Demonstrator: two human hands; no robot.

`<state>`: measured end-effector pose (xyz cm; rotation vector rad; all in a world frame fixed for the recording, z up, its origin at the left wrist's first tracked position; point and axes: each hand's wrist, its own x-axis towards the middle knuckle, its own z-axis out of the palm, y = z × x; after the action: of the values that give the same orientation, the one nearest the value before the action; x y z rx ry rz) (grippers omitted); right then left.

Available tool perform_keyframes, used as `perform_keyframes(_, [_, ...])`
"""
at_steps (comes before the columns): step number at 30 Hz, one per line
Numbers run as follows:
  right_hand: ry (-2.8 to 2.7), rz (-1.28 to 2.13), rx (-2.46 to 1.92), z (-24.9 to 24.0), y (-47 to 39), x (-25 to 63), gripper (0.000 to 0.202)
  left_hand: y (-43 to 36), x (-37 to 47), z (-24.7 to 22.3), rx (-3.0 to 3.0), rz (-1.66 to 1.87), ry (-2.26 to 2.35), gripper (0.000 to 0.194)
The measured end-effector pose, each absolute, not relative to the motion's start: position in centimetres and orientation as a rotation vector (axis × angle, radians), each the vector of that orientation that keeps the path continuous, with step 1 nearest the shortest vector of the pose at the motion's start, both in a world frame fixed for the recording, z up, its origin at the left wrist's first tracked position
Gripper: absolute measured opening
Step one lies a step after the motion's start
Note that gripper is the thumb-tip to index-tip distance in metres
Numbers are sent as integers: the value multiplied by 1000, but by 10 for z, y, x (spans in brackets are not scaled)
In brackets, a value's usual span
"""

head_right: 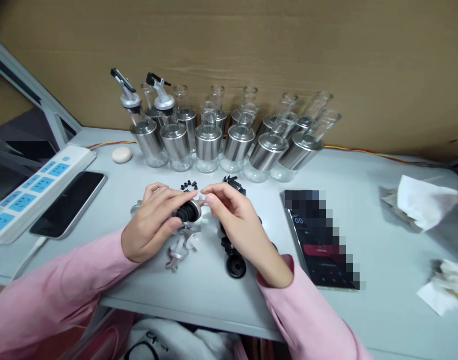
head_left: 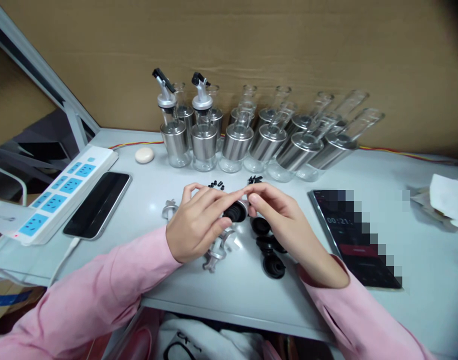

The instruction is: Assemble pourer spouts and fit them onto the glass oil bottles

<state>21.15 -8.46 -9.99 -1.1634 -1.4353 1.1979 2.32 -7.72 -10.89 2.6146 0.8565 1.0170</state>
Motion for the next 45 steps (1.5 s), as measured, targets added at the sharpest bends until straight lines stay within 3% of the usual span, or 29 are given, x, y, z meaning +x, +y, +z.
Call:
perform_keyframes(13, [-1731, 1166, -1068, -100, -93, 213, 19, -77, 24, -106, 2612, 1026, 908, 36])
perform_keyframes(26, [-1768, 995, -1010, -97, -94, 209, 25, -80, 24, -105, 2562, 1018, 933, 32])
perform_keyframes(45, [-1799, 1009, -1029, -98, -95, 207, 28, -81, 24, -106, 2533, 972, 915, 35])
